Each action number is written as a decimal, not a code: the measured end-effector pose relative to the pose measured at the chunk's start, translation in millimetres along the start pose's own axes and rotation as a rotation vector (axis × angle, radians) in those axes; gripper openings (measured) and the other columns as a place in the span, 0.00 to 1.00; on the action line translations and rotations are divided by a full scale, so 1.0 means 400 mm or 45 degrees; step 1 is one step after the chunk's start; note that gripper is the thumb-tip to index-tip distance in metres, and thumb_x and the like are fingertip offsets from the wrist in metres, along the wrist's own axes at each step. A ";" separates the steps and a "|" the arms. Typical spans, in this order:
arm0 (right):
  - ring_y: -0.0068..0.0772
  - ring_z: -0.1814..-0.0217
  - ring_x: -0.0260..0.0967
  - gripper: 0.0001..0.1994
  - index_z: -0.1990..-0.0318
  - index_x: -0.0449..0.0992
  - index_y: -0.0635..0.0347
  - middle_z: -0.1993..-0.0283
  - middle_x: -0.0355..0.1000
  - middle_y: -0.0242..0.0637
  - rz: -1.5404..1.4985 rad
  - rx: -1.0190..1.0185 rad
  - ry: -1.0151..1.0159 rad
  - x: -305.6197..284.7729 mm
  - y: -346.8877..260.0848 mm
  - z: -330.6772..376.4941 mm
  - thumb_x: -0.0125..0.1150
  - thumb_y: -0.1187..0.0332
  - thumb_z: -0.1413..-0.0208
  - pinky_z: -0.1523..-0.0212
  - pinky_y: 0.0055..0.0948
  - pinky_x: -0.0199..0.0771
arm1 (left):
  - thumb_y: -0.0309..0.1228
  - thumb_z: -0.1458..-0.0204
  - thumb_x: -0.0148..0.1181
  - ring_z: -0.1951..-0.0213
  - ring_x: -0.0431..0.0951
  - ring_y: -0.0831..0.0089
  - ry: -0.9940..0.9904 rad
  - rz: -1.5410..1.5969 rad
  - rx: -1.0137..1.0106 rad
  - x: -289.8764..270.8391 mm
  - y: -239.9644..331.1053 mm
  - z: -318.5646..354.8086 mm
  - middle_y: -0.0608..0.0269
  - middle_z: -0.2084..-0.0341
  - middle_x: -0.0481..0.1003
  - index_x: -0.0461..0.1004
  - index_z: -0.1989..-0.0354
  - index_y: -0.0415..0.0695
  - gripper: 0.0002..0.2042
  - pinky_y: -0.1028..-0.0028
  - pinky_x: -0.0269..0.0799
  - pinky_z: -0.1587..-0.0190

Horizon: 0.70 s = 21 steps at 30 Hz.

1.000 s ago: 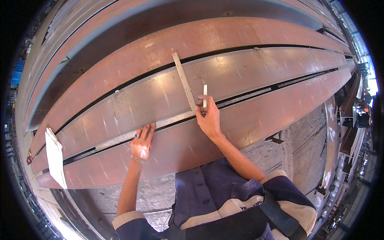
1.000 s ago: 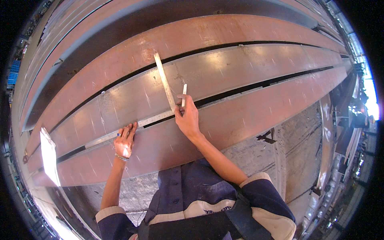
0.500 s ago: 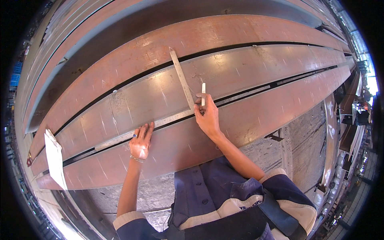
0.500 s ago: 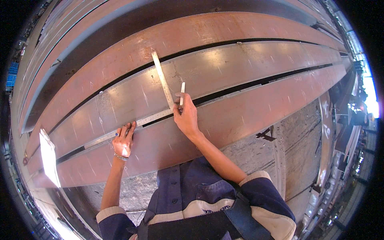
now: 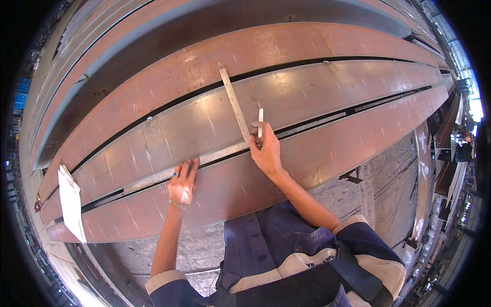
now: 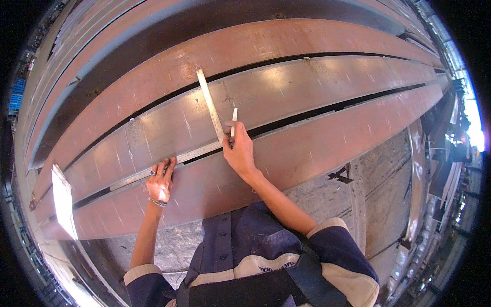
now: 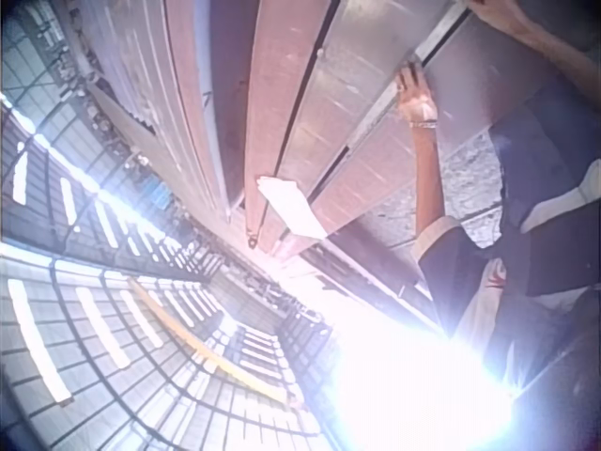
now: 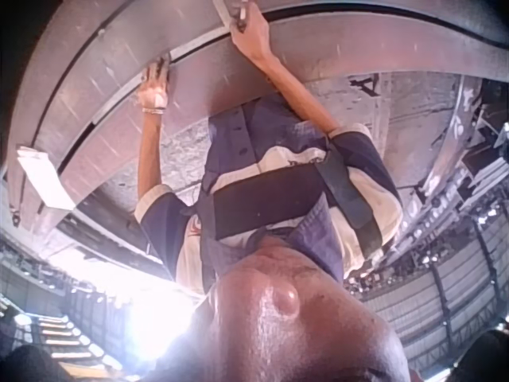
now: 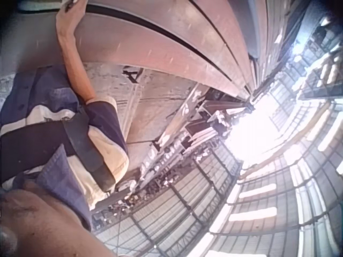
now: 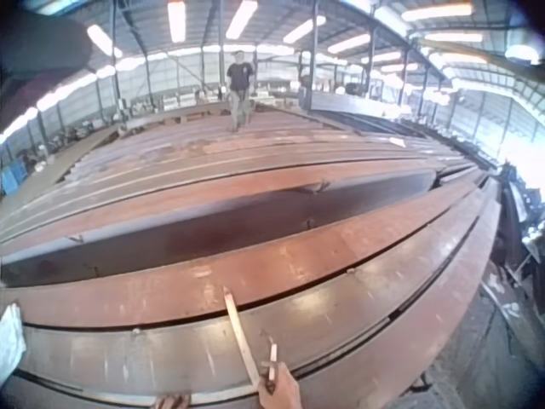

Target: The person uses a metal square and a white marker to draw straight lines on large reddish-brown metal sheets. They repeatedly reposition the square and mark along its edge, creating multiple parallel lines across the sheet surface.

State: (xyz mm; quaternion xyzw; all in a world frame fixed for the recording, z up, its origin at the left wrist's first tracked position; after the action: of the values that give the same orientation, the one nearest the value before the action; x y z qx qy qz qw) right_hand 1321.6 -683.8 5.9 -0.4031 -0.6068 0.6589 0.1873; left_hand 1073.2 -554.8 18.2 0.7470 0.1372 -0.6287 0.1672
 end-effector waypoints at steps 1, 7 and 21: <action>0.42 0.68 0.74 0.19 0.46 0.67 0.63 0.60 0.70 0.45 -0.004 0.005 -0.003 0.000 -0.001 -0.001 0.60 0.82 0.46 0.65 0.35 0.77 | 0.22 0.68 0.66 0.50 0.76 0.64 -0.014 0.006 -0.012 0.000 -0.001 -0.001 0.64 0.47 0.74 0.70 0.36 0.51 0.40 0.68 0.82 0.60; 0.38 0.68 0.75 0.15 0.47 0.69 0.64 0.61 0.72 0.43 0.162 -0.057 0.027 -0.014 -0.037 -0.005 0.60 0.77 0.41 0.68 0.33 0.76 | 0.23 0.69 0.67 0.51 0.76 0.64 0.004 -0.018 -0.003 -0.001 0.000 -0.005 0.65 0.49 0.74 0.72 0.37 0.50 0.39 0.69 0.82 0.61; 0.55 0.67 0.73 0.09 0.56 0.72 0.65 0.65 0.73 0.50 0.577 -0.382 -0.001 -0.010 -0.150 -0.179 0.59 0.75 0.43 0.67 0.46 0.71 | 0.20 0.60 0.60 0.59 0.79 0.69 0.193 -0.037 0.033 -0.029 0.017 -0.018 0.68 0.57 0.78 0.77 0.43 0.53 0.29 0.70 0.79 0.69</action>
State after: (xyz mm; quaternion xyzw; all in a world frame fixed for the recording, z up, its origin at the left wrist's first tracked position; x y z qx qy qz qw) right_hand 1364.0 -628.6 68.4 -0.5517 -0.5919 0.5870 -0.0270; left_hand 1080.6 -557.8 31.3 0.7923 0.1522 -0.5745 0.1376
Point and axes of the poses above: each hand's wrist, its own z-axis away from the middle knuckle, its own x-axis out of the palm, y = z × x, the point moved 5 cm from there along -z, towards the middle knuckle
